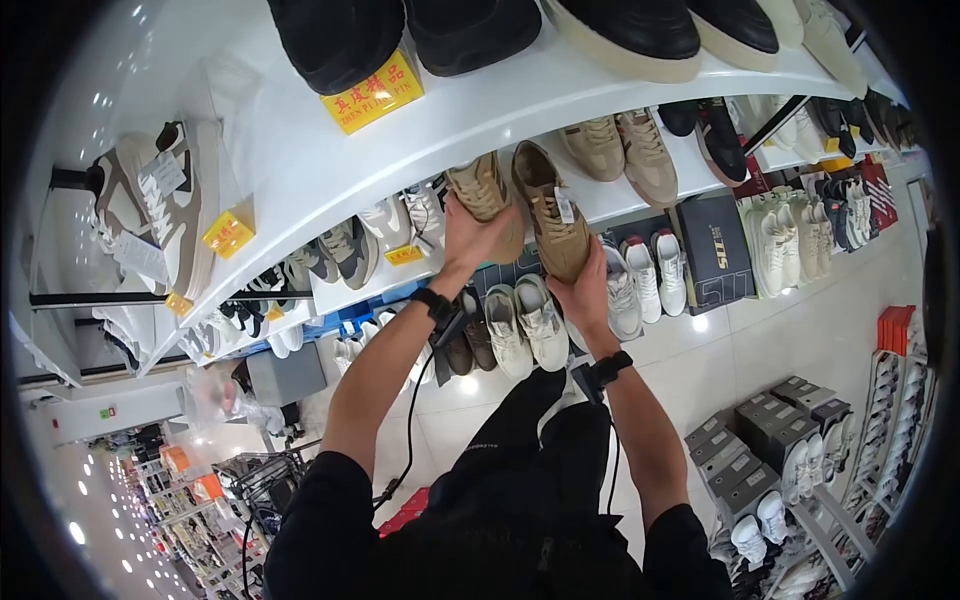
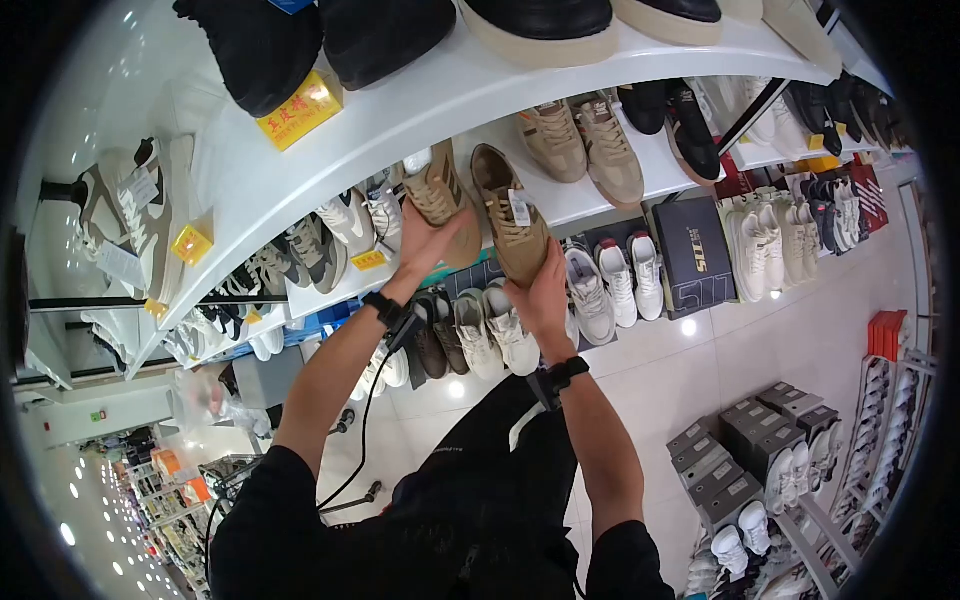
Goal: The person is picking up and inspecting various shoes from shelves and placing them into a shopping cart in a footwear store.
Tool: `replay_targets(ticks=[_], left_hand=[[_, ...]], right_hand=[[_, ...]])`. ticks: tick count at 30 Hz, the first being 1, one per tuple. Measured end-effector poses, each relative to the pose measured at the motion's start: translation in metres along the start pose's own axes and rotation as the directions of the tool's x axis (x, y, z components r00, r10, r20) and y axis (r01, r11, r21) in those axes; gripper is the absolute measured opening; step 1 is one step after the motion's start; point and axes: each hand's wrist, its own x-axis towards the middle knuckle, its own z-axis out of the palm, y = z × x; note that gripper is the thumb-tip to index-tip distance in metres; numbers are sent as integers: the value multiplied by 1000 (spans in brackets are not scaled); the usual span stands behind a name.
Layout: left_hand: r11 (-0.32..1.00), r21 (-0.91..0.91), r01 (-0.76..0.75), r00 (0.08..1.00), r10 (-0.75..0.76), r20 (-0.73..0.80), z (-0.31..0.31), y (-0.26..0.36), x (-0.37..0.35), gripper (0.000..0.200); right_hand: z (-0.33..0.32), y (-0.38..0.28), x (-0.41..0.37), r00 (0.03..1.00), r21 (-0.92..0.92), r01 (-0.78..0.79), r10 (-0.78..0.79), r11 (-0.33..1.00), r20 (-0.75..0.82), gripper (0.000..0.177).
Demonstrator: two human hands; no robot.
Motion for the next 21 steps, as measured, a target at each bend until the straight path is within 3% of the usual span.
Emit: replay_targets(ticks=[1,2,3,4,6,7,9,12,13,14,16,17,19,20,21], left_hand=[[999,-43,-3,997,6,76,-12,19,-17,72],[999,-46,-6,997,9,74,-21,20,-34,72],[994,-90,56,986,-41,164,-27,21,-45,74],[985,-125,120,964,-85,253,-33,21,-55,76],[976,-152,157,952,-109,286,-38,22,-84,78],[965,-173,199,937,-135,323,-38,27,-97,80],[962,-178,209,934,-143,328,-41,39,-125,81],[935,-262,241,925,-140,353,-36,86,-166,81],[928,-288,237,928,-129,349,-34,101,-179,81],[921,-312,232,930,-116,348,-34,118,-193,82],[912,-332,242,931,-122,343,-31,168,-221,79],[892,-396,219,936,-78,343,-29,187,-233,79],[870,-463,172,948,-19,317,-21,219,-260,80],[867,-472,162,952,-11,306,-19,237,-273,80],[891,-451,53,952,91,291,-16,260,-284,80]], right_hand=[[-8,-3,-4,1000,-1,6,-6,1000,-4,91],[-21,-3,-11,978,301,-172,126,938,167,86],[-38,-3,-14,915,533,-362,182,765,359,80],[-55,1,-18,919,533,-348,170,771,355,80],[-93,7,-38,762,659,-635,192,402,618,73],[-113,-1,-47,764,657,-633,192,409,616,73],[-152,-18,-71,844,476,-447,182,757,504,72],[-205,-33,-102,871,454,-328,79,828,485,74],[-221,-37,-112,865,512,-353,65,783,497,85],[-238,-43,-123,866,505,-352,69,788,495,85],[-271,-58,-145,903,534,-240,-15,811,429,94],[-285,-68,-154,903,530,-229,-25,817,428,94],[-312,-86,-174,939,531,33,-208,847,274,102],[-325,-90,-181,936,526,44,-220,849,277,102],[-340,-91,-186,910,603,58,-292,795,296,104]])
